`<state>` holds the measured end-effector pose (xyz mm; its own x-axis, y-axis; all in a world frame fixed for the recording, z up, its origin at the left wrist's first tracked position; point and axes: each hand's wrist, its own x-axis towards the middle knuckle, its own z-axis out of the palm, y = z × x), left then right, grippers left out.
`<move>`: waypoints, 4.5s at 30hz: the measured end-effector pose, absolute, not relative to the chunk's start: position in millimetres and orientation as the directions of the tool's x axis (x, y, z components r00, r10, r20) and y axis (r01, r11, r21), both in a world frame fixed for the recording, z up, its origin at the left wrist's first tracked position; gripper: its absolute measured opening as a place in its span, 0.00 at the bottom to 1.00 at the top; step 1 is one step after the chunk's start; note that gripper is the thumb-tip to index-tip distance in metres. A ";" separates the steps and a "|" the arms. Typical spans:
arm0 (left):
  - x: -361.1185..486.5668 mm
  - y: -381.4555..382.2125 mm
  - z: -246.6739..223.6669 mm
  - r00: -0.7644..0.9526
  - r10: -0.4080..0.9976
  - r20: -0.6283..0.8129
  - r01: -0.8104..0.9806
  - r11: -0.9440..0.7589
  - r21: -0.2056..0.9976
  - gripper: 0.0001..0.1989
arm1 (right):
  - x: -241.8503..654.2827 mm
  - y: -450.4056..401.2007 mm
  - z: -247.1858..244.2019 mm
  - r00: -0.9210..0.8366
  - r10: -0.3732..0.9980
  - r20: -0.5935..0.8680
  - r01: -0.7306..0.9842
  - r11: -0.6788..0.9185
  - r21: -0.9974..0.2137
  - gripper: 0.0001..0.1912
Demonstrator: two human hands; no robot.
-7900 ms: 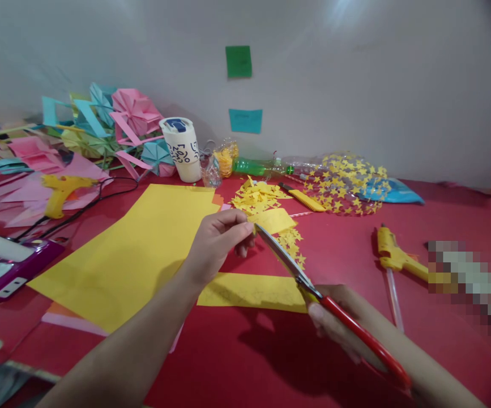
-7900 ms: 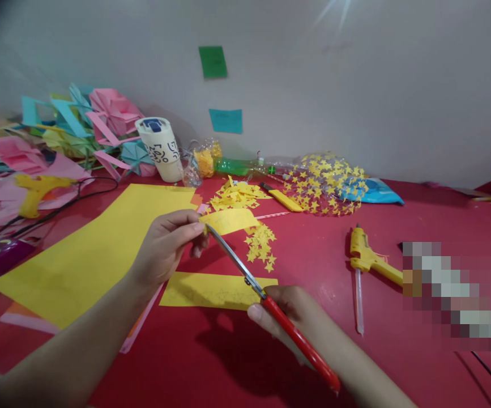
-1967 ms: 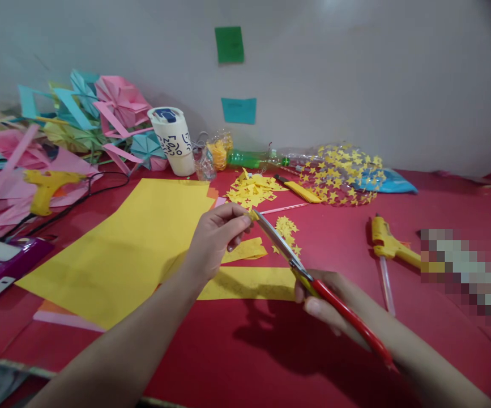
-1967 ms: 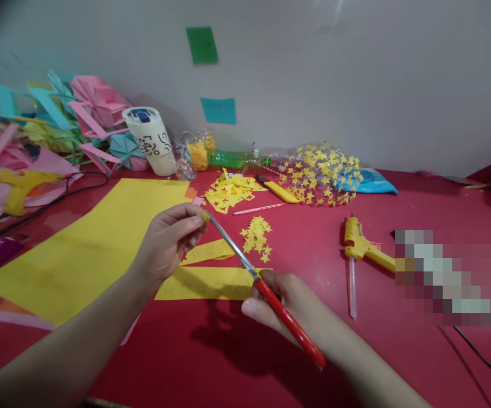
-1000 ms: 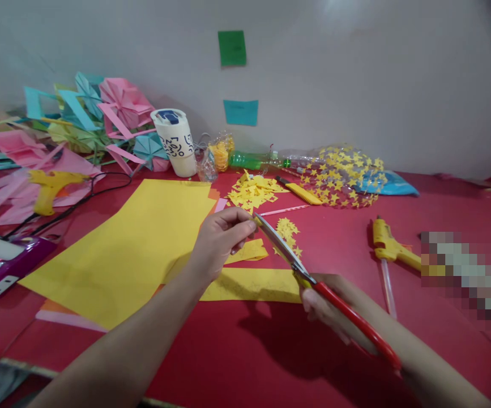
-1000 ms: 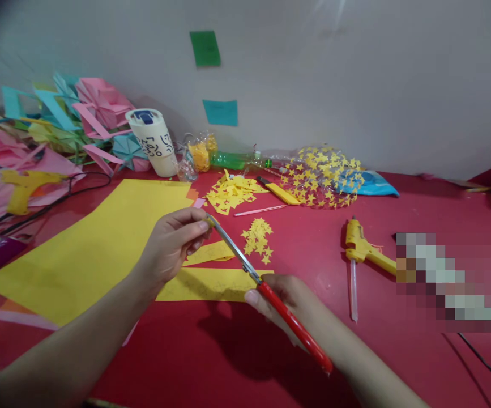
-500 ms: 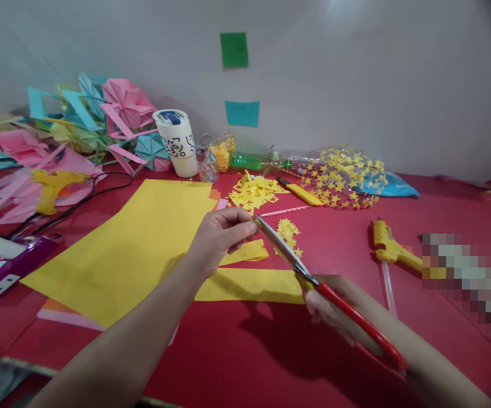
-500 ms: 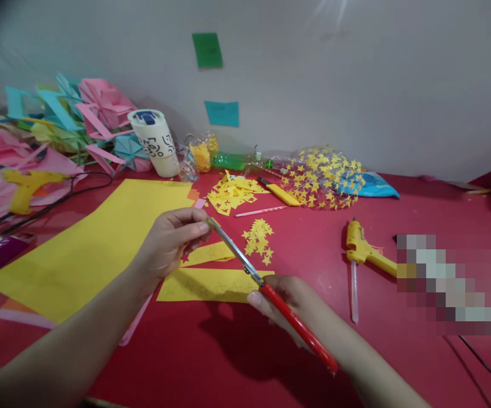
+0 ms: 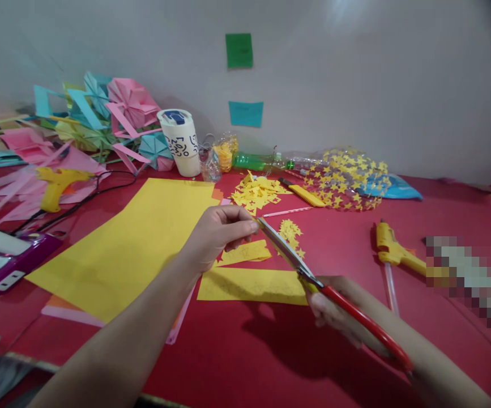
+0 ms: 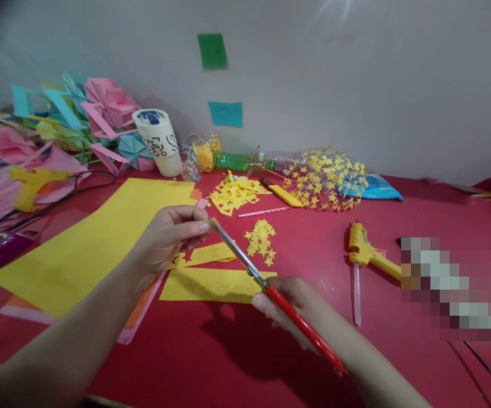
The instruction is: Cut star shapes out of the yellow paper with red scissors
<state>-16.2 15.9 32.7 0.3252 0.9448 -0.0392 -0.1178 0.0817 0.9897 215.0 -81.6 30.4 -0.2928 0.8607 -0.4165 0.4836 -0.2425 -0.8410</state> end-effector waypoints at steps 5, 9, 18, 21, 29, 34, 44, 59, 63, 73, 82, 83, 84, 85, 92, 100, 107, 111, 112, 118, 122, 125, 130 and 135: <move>-17.9 16.9 31.9 0.335 0.942 -0.035 -0.106 0.074 0.992 0.07 | 215.4 -81.1 30.2 -0.319 0.852 -0.416 0.486 -0.230 -0.843 0.27; -19.1 17.9 31.5 0.338 0.940 -0.042 -0.087 0.076 0.993 0.07 | 216.1 -79.9 30.0 -0.310 0.844 -0.437 0.499 -0.247 -0.831 0.27; -20.3 18.6 33.0 0.346 0.937 -0.045 -0.084 0.079 0.993 0.07 | 213.8 -79.4 31.2 -0.307 0.839 -0.449 0.498 -0.260 -0.827 0.27; -20.1 18.5 33.4 0.347 0.937 -0.049 -0.087 0.084 0.993 0.07 | 212.1 -79.6 33.7 -0.300 0.840 -0.453 0.500 -0.266 -0.824 0.27; -19.0 17.1 34.4 0.351 0.936 -0.035 -0.094 0.073 0.993 0.06 | 214.4 -78.4 29.4 -0.308 0.833 -0.460 0.506 -0.266 -0.821 0.25; -16.8 12.6 35.0 0.331 0.943 0.043 -0.055 -0.026 0.998 0.07 | 217.6 -77.8 21.9 -0.351 0.838 -0.417 0.471 -0.226 -0.852 0.28; -7.1 4.1 32.2 0.323 0.943 0.075 -0.038 -0.066 0.997 0.09 | 218.6 -79.7 17.2 -0.472 0.834 -0.284 0.379 -0.099 -0.920 0.31; -11.1 5.4 36.2 0.370 0.925 0.083 0.005 -0.091 0.996 0.10 | 217.5 -80.4 20.1 -0.391 0.825 -0.408 0.442 -0.220 -0.870 0.27; -11.2 5.2 36.7 0.372 0.924 0.085 0.005 -0.093 0.996 0.10 | 216.7 -80.6 22.0 -0.377 0.834 -0.403 0.445 -0.218 -0.868 0.25; -12.6 6.4 34.8 0.380 0.921 0.082 -0.011 -0.084 0.996 0.09 | 217.2 -79.4 23.5 -0.370 0.826 -0.425 0.455 -0.237 -0.858 0.24; -15.7 7.3 32.1 0.388 0.914 0.118 -0.096 -0.087 0.992 0.10 | 213.5 -81.3 28.6 -0.345 0.848 -0.402 0.444 -0.230 -0.866 0.27; -15.7 7.4 32.1 0.385 0.915 0.120 -0.100 -0.088 0.991 0.10 | 213.0 -81.5 29.2 -0.337 0.852 -0.400 0.441 -0.232 -0.867 0.27; -15.6 7.5 32.2 0.384 0.916 0.121 -0.099 -0.089 0.991 0.10 | 212.8 -81.5 29.4 -0.333 0.855 -0.398 0.440 -0.233 -0.867 0.27; -15.4 7.6 32.3 0.386 0.915 0.120 -0.095 -0.090 0.991 0.09 | 212.7 -81.4 29.3 -0.333 0.854 -0.400 0.442 -0.233 -0.866 0.27; -15.3 7.5 31.0 0.406 0.904 0.131 -0.091 -0.103 0.991 0.09 | 215.1 -81.4 20.8 -0.327 0.840 -0.433 0.458 -0.260 -0.850 0.27; -10.5 14.5 27.7 0.394 0.919 0.017 0.081 -0.053 0.995 0.11 | 223.2 -76.5 5.9 -0.206 0.952 -0.228 0.206 -0.185 -0.961 0.27; 7.3 24.9 20.0 0.541 0.841 0.009 0.488 -0.322 0.811 0.11 | 235.5 -56.6 -4.3 -0.036 0.985 -0.171 -0.084 -0.174 -0.981 0.24; 32.2 33.8 17.2 0.663 0.748 -0.019 0.620 -0.535 0.574 0.11 | 234.6 -54.2 -5.0 0.004 0.986 -0.164 -0.061 -0.163 -0.985 0.25; 39.2 36.7 15.9 0.675 0.737 -0.026 0.620 -0.549 0.561 0.11 | 233.8 -54.5 -4.8 0.010 0.987 -0.162 -0.058 -0.161 -0.985 0.25; 61.1 55.3 3.2 0.647 0.756 -0.097 0.696 -0.534 0.481 0.11 | 231.8 -57.8 -0.4 0.036 0.990 -0.139 -0.038 -0.138 -0.990 0.25; 48.2 59.1 2.4 0.623 0.778 -0.089 0.721 -0.526 0.450 0.10 | 232.6 -56.7 1.8 0.059 0.992 -0.116 -0.057 -0.113 -0.992 0.24; 37.2 55.5 2.4 0.641 0.764 -0.076 0.714 -0.557 0.424 0.22 | 232.8 -55.3 -0.1 0.066 0.991 -0.113 -0.086 -0.107 -0.990 0.24; 46.9 52.0 -7.5 0.617 0.787 -0.014 0.750 -0.582 0.314 0.34 | 232.1 -53.9 -2.3 0.078 0.988 -0.131 -0.120 -0.121 -0.985 0.23; 71.2 56.8 -9.7 0.603 0.798 0.006 0.751 -0.570 0.332 0.26 | 232.6 -52.9 0.3 0.100 0.981 -0.165 -0.111 -0.154 -0.982 0.23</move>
<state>71.2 56.8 -9.7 0.6028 0.7979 0.0062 0.7514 -0.5703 0.3319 232.6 -52.9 0.3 0.0997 0.9812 -0.1653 -0.1109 -0.1541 -0.9818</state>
